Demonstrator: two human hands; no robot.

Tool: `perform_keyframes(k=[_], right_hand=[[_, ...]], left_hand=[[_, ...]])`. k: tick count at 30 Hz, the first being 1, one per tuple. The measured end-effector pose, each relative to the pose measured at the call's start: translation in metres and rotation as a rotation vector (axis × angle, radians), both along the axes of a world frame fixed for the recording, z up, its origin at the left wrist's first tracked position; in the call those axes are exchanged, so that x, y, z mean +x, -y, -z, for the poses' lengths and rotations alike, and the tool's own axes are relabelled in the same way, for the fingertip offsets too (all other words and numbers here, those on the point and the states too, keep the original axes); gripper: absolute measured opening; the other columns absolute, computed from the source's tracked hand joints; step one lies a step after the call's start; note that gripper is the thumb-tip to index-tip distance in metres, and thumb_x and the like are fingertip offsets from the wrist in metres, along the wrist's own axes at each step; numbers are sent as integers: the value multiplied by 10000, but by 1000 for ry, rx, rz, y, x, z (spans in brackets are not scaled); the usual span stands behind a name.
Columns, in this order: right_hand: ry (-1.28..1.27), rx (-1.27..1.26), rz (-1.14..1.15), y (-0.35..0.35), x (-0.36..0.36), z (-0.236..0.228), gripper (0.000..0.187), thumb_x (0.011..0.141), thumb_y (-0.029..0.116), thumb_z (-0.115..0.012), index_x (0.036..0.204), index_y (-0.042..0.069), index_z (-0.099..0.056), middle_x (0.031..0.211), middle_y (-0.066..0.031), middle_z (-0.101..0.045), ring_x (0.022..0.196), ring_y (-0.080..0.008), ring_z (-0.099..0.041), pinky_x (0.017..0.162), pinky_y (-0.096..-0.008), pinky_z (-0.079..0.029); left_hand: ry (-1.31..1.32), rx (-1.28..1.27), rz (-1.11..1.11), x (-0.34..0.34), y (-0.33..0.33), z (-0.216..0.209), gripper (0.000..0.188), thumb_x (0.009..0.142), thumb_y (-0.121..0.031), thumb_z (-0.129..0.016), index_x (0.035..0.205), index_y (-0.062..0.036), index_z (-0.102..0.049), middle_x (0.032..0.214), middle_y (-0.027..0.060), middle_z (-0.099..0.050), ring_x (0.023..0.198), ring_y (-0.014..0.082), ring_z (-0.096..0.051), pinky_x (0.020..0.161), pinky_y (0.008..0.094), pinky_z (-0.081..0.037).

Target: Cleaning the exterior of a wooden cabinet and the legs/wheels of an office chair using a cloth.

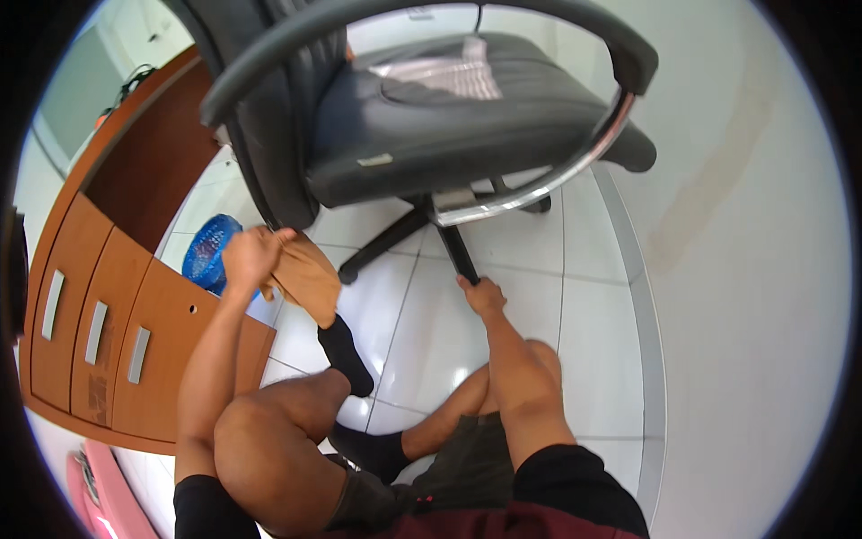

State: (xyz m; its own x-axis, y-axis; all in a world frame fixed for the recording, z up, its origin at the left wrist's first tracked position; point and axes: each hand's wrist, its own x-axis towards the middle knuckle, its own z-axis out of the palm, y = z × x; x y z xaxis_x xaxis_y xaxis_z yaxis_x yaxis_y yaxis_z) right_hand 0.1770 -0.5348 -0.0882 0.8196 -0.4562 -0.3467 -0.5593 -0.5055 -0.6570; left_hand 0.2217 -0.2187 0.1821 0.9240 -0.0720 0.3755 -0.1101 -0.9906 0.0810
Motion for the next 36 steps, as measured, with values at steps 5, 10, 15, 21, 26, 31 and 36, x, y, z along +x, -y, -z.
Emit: perform_keyframes(k=[5,10,15,21,26,31,36], right_hand=[[20,162,8,1,3,8,585,748,591,-520,993,67,-604,932,-127,-637,935,-296,-582,826,-413,-413],[144,275,82,-2,-2,14,470,783,491,-544,958,58,-597,866,-100,-626,875,-255,-583,769,-369,-428],[815,1099,954,33,-23,-16,224,837,376,-514,834,156,-556,721,28,-543,731,-134,-506,737,-342,-387],[1319,989,744,139,-104,-151,799,830,630,-385,1306,-4,-288,1293,-200,-384,1166,-304,-420,981,-458,-333],[1151,872,410,141,-80,-211,834,817,590,-472,1344,2,-206,1315,-210,-333,1165,-294,-412,987,-395,-346],[1098,793,332,130,-70,-215,794,803,535,-545,1314,-9,-276,1276,-175,-395,1130,-279,-444,940,-384,-397],[1077,806,356,145,-62,-200,728,806,500,-555,1289,0,-339,1238,-157,-445,1115,-260,-460,904,-364,-426]], left_hand=[[-44,1,-10,37,8,-13,479,755,-512,-597,776,-37,-658,705,179,-628,683,328,-618,626,373,-475],[-114,28,100,46,35,-7,455,771,-485,-593,872,-47,-662,761,170,-644,724,300,-629,659,352,-482],[-317,-349,413,34,36,31,441,757,-425,-642,988,-50,-640,716,160,-626,679,244,-621,642,318,-474],[-323,-365,607,-39,74,-8,694,727,-403,-686,1284,-82,-424,611,121,-559,611,193,-572,627,292,-449],[-405,-331,786,-44,100,-14,774,715,-426,-691,1342,-118,-357,620,115,-556,620,206,-570,651,287,-439],[-371,-372,822,-24,98,18,733,731,-427,-671,1340,-157,-365,653,130,-580,649,245,-593,668,306,-447],[-361,-216,724,-16,108,19,545,787,-411,-592,1253,-171,-444,717,144,-615,706,313,-605,659,355,-459]])
